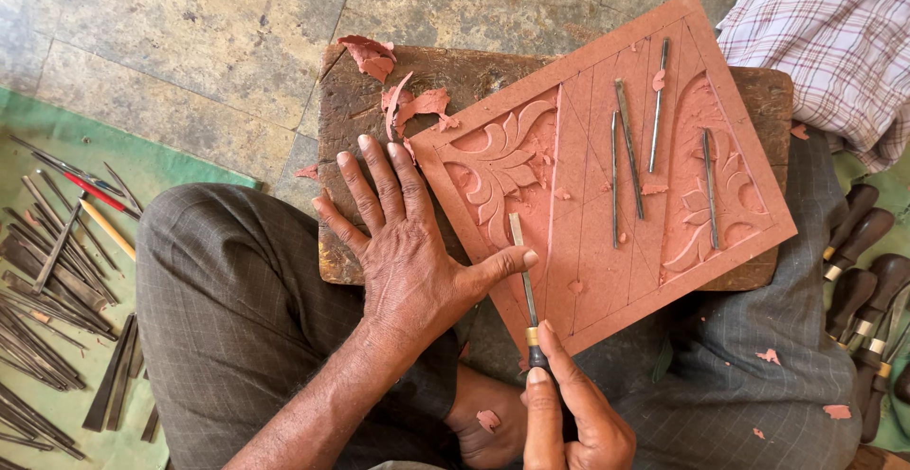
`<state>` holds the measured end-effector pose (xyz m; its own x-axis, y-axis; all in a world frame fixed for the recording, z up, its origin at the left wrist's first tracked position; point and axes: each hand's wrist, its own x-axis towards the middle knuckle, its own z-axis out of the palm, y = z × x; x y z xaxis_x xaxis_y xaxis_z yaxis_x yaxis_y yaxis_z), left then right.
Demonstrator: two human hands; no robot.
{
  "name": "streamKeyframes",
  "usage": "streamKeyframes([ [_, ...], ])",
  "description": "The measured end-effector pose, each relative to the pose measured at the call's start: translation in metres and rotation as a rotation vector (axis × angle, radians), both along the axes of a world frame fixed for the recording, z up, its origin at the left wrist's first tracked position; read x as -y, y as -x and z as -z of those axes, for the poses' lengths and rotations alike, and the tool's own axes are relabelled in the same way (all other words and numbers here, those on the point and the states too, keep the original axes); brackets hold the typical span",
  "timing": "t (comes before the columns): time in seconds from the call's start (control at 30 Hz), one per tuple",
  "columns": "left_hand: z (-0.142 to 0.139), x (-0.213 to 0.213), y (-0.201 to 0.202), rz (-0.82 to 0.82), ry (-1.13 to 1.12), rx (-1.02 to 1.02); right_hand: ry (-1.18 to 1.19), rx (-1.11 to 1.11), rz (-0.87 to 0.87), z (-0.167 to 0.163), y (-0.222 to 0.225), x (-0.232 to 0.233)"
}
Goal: The person carves a decorative floral pattern into a flat wood piece using a chisel. They hold the wood with one hand while using the tool to remove small shavings along pre-drawn lines.
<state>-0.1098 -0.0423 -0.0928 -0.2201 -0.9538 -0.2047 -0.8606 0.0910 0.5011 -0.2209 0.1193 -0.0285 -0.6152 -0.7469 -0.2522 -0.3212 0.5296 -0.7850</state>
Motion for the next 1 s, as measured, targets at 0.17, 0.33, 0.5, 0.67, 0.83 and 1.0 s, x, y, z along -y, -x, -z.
streamKeyframes([
  [0.17,-0.001,0.001,0.002,-0.02,0.011,0.025,0.056,-0.031,-0.049,-0.001,0.001,0.009],
  [0.33,-0.002,0.002,0.002,-0.02,0.023,-0.001,0.008,-0.015,-0.073,0.001,0.005,0.006],
  [0.5,-0.003,0.002,-0.002,0.015,-0.007,-0.084,0.037,-0.014,-0.055,0.004,0.006,-0.012],
  [0.67,-0.005,0.002,-0.005,0.043,-0.02,-0.063,0.038,-0.018,-0.128,0.009,0.013,-0.019],
  [0.83,-0.006,0.002,-0.004,0.028,-0.005,-0.058,0.011,0.015,-0.072,0.011,0.01,-0.015],
  [1.0,-0.008,0.003,-0.004,0.019,0.0,-0.056,0.04,-0.004,-0.092,0.006,0.0,-0.007],
])
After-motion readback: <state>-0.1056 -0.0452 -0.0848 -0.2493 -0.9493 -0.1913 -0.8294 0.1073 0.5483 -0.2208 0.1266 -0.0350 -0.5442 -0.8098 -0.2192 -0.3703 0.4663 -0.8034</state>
